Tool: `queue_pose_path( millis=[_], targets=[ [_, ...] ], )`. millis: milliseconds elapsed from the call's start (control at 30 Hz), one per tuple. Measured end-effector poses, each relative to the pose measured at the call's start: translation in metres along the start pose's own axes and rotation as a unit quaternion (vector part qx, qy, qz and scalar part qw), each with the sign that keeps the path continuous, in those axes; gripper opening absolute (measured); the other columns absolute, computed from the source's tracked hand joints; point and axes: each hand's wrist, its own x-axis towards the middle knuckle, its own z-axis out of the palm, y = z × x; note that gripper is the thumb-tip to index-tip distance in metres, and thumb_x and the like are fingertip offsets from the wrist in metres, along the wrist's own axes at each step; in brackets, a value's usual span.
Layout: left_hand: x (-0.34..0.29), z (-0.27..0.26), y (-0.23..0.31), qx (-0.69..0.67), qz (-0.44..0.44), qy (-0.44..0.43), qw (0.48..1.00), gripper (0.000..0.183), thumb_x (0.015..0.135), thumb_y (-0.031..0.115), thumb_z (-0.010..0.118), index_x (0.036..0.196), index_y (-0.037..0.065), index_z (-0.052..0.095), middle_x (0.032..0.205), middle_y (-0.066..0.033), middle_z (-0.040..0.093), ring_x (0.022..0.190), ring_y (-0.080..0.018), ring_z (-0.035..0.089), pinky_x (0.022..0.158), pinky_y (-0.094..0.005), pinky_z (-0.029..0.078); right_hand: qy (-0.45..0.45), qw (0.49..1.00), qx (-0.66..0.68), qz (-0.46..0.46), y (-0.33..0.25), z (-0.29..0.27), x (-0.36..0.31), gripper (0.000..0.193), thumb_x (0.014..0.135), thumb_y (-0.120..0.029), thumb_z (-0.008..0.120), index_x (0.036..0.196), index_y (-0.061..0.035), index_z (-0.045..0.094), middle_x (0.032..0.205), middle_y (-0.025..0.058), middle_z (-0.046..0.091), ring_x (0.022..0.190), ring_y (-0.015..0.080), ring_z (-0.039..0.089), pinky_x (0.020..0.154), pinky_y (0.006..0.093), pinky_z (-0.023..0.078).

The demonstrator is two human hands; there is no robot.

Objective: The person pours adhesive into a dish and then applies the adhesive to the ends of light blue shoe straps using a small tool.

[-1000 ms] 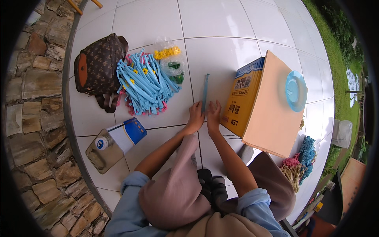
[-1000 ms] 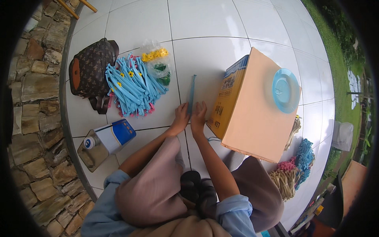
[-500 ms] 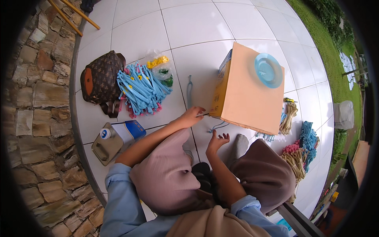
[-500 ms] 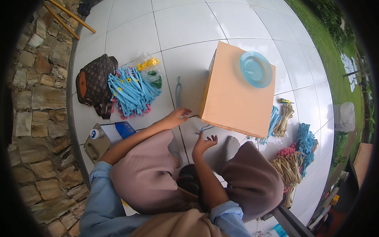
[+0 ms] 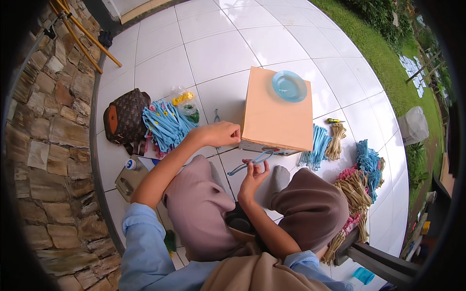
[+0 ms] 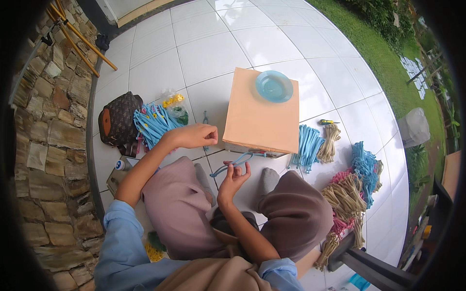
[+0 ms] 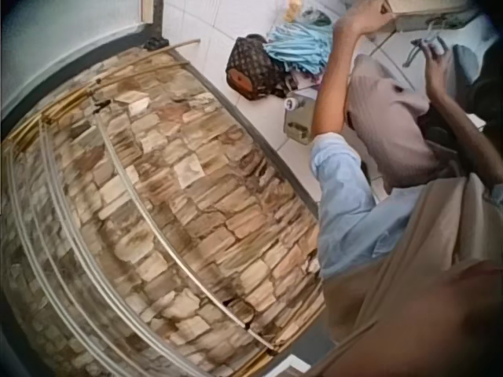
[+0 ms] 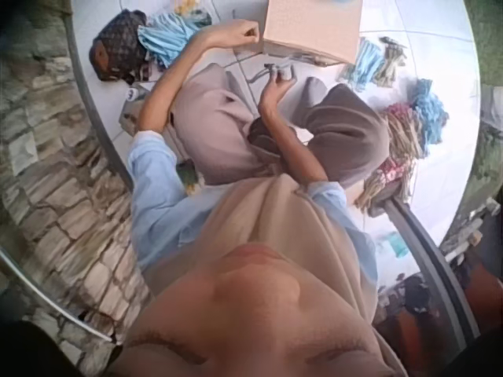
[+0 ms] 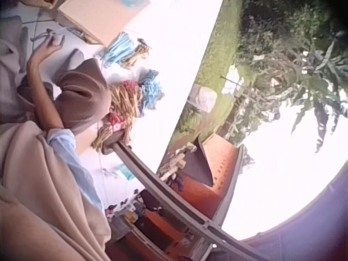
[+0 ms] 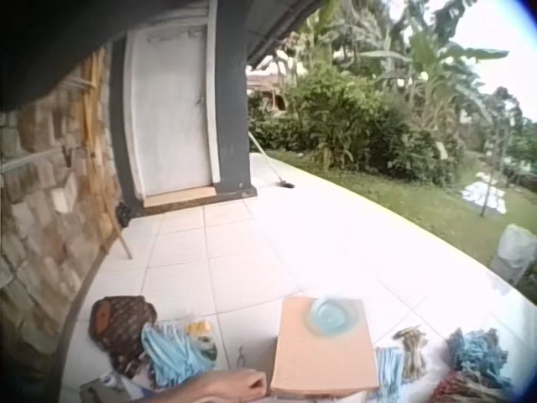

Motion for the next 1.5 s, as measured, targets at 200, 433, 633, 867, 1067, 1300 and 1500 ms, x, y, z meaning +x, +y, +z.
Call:
queue_pose_path(
  millis=[200,433,633,867,1067,1300,1500],
  targets=[
    [-0.04,-0.022,0.138,0.148,0.225,0.334,0.903,0.023,0.077,0.007,0.061,0.095,0.004,0.047,0.109,-0.0075,0.049,0.102,-0.0235,0.05,0.087,-0.038,0.042,-0.181,0.975,0.008,-0.131,-0.164,0.021,0.015,0.058,0.092,-0.002,0.05,0.138,-0.0065,0.015,0.086,0.0096,0.058,0.081,0.0144,0.057,0.075,0.0262,0.043],
    [-0.03,-0.012,0.174,0.447,0.197,0.408,0.771,0.027,0.08,0.022,0.064,0.104,0.01,0.058,0.108,-0.0027,0.056,0.113,-0.0164,0.047,0.108,-0.0411,0.027,-0.359,0.811,-0.374,-0.272,-0.29,0.001,0.055,0.072,0.083,-0.002,0.061,0.14,-0.0064,0.016,0.086,0.0087,0.062,0.074,0.0205,0.061,0.074,0.0312,0.047],
    [-0.016,-0.008,0.144,0.185,0.159,0.375,0.894,0.019,0.085,0.022,0.062,0.093,0.006,0.055,0.083,-0.0076,0.06,0.072,-0.0256,0.061,0.07,-0.0358,0.05,-0.186,0.707,-0.46,-0.503,-0.293,-0.02,0.074,0.079,0.076,-0.014,0.072,0.139,-0.0077,0.024,0.115,0.0087,0.058,0.109,0.0271,0.051,0.103,0.045,0.028],
    [-0.01,-0.018,0.146,0.05,0.211,0.446,0.868,0.017,0.084,0.013,0.063,0.093,0.003,0.053,0.081,-0.0088,0.058,0.065,-0.024,0.058,0.057,-0.0322,0.047,-0.268,0.951,-0.021,-0.151,-0.294,-0.021,0.093,0.087,0.08,-0.016,0.07,0.141,-0.0085,0.008,0.133,0.0213,0.043,0.107,0.0237,0.053,0.089,0.0346,0.045],
    [-0.005,-0.015,0.151,0.094,0.27,0.438,0.853,0.021,0.082,0.014,0.065,0.095,0.005,0.05,0.079,-0.0108,0.057,0.069,-0.0275,0.058,0.058,-0.0372,0.046,-0.275,0.938,0.017,-0.21,-0.299,-0.015,0.088,0.07,0.082,-0.004,0.065,0.137,-0.0055,0.02,0.112,0.0205,0.061,0.079,0.0137,0.057,0.085,0.0316,0.046],
    [-0.003,-0.004,0.151,-0.007,0.235,0.466,0.853,0.012,0.092,0.014,0.053,0.091,0.002,0.052,0.075,-0.0104,0.057,0.064,-0.0197,0.058,0.055,-0.0325,0.045,-0.281,0.943,0.055,-0.167,-0.289,0.0,0.072,0.077,0.082,-0.006,0.066,0.14,-0.0051,0.015,0.12,0.0213,0.055,0.093,0.0171,0.056,0.091,0.0341,0.042],
    [0.032,0.023,0.174,-0.036,0.275,0.551,0.787,0.022,0.098,0.019,0.038,0.102,0.0,0.049,0.093,-0.0152,0.048,0.087,-0.0253,0.051,0.067,-0.0362,0.043,-0.306,0.944,0.03,-0.12,-0.254,0.021,0.066,0.055,0.097,-0.021,0.045,0.141,-0.0056,0.016,0.128,0.0155,0.051,0.113,0.0211,0.053,0.097,0.0337,0.041]
  ],
)
